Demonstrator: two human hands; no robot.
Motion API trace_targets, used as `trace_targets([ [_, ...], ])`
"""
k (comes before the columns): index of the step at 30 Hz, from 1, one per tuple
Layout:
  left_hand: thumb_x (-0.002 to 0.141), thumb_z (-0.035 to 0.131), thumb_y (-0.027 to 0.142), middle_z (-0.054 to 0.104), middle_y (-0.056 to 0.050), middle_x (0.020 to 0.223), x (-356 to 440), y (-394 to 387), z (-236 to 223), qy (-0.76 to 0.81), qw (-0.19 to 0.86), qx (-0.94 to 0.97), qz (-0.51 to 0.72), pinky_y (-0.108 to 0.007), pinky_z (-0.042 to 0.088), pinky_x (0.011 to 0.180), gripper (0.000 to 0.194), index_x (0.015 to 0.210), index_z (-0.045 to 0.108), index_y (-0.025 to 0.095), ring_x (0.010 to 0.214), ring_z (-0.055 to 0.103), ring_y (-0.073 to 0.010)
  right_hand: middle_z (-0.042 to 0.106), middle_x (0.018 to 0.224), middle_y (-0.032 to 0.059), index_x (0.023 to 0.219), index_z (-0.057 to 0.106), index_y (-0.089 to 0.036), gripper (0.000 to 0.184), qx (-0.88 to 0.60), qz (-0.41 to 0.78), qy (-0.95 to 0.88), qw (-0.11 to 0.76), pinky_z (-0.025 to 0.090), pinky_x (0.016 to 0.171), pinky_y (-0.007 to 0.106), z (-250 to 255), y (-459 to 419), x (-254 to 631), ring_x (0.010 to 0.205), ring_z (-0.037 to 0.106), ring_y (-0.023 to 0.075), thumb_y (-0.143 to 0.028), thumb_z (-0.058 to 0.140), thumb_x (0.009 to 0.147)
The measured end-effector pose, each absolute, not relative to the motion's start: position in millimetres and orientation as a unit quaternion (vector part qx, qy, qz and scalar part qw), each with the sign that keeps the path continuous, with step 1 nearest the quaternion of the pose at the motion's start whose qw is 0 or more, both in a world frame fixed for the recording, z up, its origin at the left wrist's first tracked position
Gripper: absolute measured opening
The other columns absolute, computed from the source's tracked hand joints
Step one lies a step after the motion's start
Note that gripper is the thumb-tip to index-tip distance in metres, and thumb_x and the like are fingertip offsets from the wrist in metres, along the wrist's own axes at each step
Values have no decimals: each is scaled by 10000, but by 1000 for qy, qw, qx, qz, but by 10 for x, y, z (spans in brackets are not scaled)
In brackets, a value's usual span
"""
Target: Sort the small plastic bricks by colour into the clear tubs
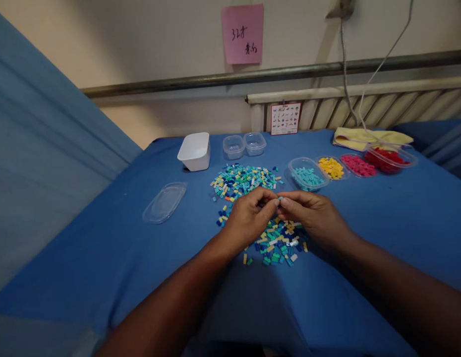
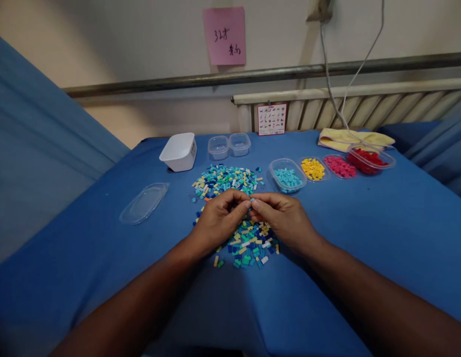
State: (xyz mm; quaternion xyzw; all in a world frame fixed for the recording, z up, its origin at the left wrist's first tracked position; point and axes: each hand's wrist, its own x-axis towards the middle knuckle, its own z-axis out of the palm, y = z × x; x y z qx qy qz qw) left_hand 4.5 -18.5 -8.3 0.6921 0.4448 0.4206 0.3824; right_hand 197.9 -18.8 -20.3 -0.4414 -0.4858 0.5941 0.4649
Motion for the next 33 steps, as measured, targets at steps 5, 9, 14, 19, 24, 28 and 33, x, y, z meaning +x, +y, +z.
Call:
trace_targets([
  [5, 1008, 737, 355, 747, -16, 897, 75, -184, -146, 445, 444, 639, 443, -257, 536, 745, 178, 1017, 765, 179, 820, 687, -139, 829, 871, 69, 978, 855, -201, 460, -464, 559, -504, 467, 643, 746, 381, -256, -170, 1986, 774, 776, 226, -615, 931, 793],
  [9, 975, 763, 360, 760, -30, 898, 98, -170, -189, 436, 516, 583, 451, -262, 567, 741, 201, 1038, 770, 169, 807, 705, -143, 853, 971, 64, 1103, 845, -233, 339, -425, 493, -589, 478, 669, 823, 411, -374, -153, 2027, 880, 811, 249, -509, 869, 908],
  [14, 947, 763, 274, 775, -34, 881, 110, -166, -190, 461, 543, 545, 441, -235, 554, 721, 188, 1089, 793, 156, 760, 696, -114, 849, 1113, 73, 1200, 827, -265, 199, -387, 215, -785, 434, 672, 892, 413, -339, -181, 2125, 1001, 808, 258, -269, 692, 1054],
  [19, 935, 820, 303, 824, -102, 1127, 121, -211, -50, 427, 640, 461, 442, -292, 622, 842, 476, 1381, 732, 162, 937, 777, -166, 823, 1276, 86, 1326, 778, -263, 328, -322, 8, -860, 395, 649, 1006, 377, -178, -202, 2171, 1154, 791, 252, -134, 615, 1072],
  [24, 933, 817, 344, 794, -141, 1302, -57, -134, 99, 423, 580, 517, 467, -344, 631, 859, 514, 1411, 723, 180, 1043, 785, -227, 837, 1218, 99, 1293, 788, -242, 308, -381, -70, -833, 396, 636, 987, 410, -142, 28, 2372, 1112, 801, 276, -151, 596, 1070],
  [28, 944, 763, 354, 822, -92, 1123, -447, 61, 87, 522, 346, 621, 471, -358, 595, 906, 276, 1153, 827, 185, 994, 752, -226, 845, 1191, 133, 1254, 815, -214, 293, -463, -118, -789, 386, 613, 1007, 490, -210, 358, 2688, 1104, 800, 337, -217, 587, 1071],
  [33, 991, 660, 246, 797, -74, 1060, -742, 137, 4, 520, 178, 788, 278, -405, 569, 959, 199, 1062, 841, 207, 1021, 741, -253, 839, 1218, 146, 1259, 816, -208, 301, -474, -110, -794, 365, 612, 1007, 526, -334, 553, 2879, 1116, 789, 363, -235, 600, 1050],
])
